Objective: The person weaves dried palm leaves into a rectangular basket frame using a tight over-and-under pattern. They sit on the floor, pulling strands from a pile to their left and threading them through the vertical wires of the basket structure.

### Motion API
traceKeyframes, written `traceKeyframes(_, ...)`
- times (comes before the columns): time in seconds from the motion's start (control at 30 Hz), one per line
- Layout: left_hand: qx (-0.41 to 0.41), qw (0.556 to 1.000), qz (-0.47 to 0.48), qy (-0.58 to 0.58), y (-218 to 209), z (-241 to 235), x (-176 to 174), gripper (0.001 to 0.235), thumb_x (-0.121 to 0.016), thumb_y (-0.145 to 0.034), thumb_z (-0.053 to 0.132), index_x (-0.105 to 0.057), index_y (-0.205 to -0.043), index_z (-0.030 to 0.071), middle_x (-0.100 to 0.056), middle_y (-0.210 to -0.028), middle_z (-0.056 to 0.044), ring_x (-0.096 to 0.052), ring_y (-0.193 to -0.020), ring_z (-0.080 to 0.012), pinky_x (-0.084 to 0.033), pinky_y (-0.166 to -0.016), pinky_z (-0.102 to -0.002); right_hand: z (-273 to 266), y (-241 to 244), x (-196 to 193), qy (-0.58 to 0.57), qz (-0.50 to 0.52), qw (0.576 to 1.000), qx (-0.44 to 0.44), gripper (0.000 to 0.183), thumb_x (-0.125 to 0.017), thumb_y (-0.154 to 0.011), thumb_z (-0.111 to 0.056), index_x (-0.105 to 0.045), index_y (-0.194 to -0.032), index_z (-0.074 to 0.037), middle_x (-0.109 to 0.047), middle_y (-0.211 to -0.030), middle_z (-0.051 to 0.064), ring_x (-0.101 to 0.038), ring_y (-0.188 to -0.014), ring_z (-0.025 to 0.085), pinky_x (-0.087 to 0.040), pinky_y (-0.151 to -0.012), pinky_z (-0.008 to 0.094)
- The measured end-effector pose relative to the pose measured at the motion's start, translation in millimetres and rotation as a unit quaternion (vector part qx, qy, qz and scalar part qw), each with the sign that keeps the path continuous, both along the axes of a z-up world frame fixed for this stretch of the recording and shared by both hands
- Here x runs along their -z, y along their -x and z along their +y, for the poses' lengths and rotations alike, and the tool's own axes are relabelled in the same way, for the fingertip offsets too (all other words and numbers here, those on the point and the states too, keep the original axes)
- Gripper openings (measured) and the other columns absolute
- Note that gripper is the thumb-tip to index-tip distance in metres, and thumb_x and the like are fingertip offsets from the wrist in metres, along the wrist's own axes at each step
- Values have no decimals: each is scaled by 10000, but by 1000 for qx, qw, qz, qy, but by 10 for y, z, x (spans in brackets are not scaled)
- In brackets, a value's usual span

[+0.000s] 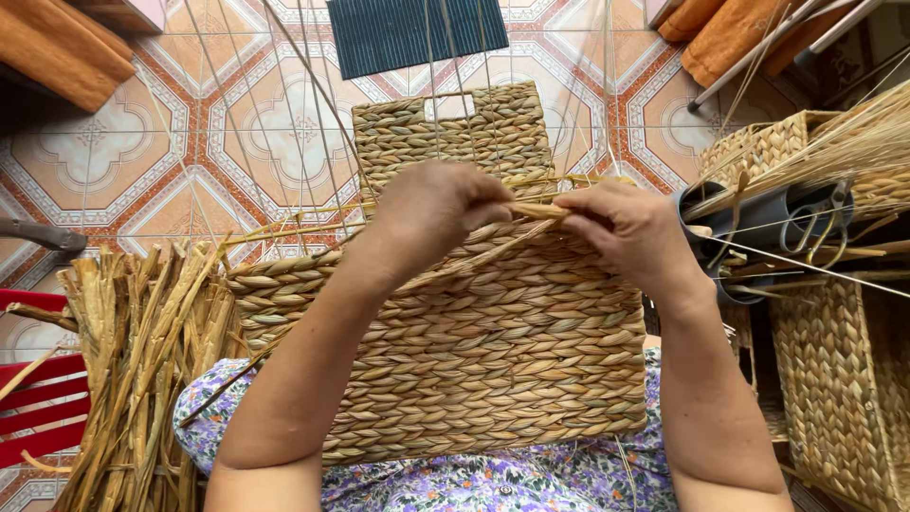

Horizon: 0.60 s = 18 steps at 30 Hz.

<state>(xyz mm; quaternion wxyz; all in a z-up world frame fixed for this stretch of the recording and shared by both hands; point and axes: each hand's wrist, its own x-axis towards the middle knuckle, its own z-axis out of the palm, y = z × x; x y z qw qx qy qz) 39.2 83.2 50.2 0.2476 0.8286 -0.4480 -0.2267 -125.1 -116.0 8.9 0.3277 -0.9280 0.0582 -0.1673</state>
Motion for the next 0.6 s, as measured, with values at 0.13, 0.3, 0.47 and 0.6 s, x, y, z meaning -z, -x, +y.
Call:
traceKeyframes(0.13,-6,890,-331,315,138,141,-124,231,-800,-809,382,-764,-862,161,-660,-772,-41,-650,-752,-231,-518,-662,-361,24,-55,62,-41,1,999,24,142,-758,-930,-43,-744,-1070,-32,-732,-893,64,-684,-744,146,-554,-673,289)
traceKeyframes(0.3,-22,991,-71,112,448,-336,300,222,-645,-1000,275,-749,-988,80,-718,-831,-131,-714,-765,-276,-563,-699,-425,46,-45,96,-63,6,997,42,112,-666,-995,-7,-687,-1103,-31,-737,-894,65,-695,-774,111,-566,-694,264)
traceKeyframes(0.47,-14,977,95,189,190,-765,622,261,-571,-942,224,-719,-1063,46,-772,-938,-191,-750,-846,-274,-583,-788,-425,-44,-7,144,-271,51,960,51,152,-562,-1023,-1,-607,-1160,-50,-719,-909,30,-627,-705,58,-543,-625,224)
traceKeyframes(0.6,-92,971,96,198,239,-721,480,339,-578,-1046,345,-777,-1005,74,-768,-958,-180,-743,-888,-261,-593,-803,-409,-80,-40,150,-353,52,930,81,113,-571,-1023,-32,-621,-1122,-51,-751,-909,25,-632,-671,46,-532,-598,208)
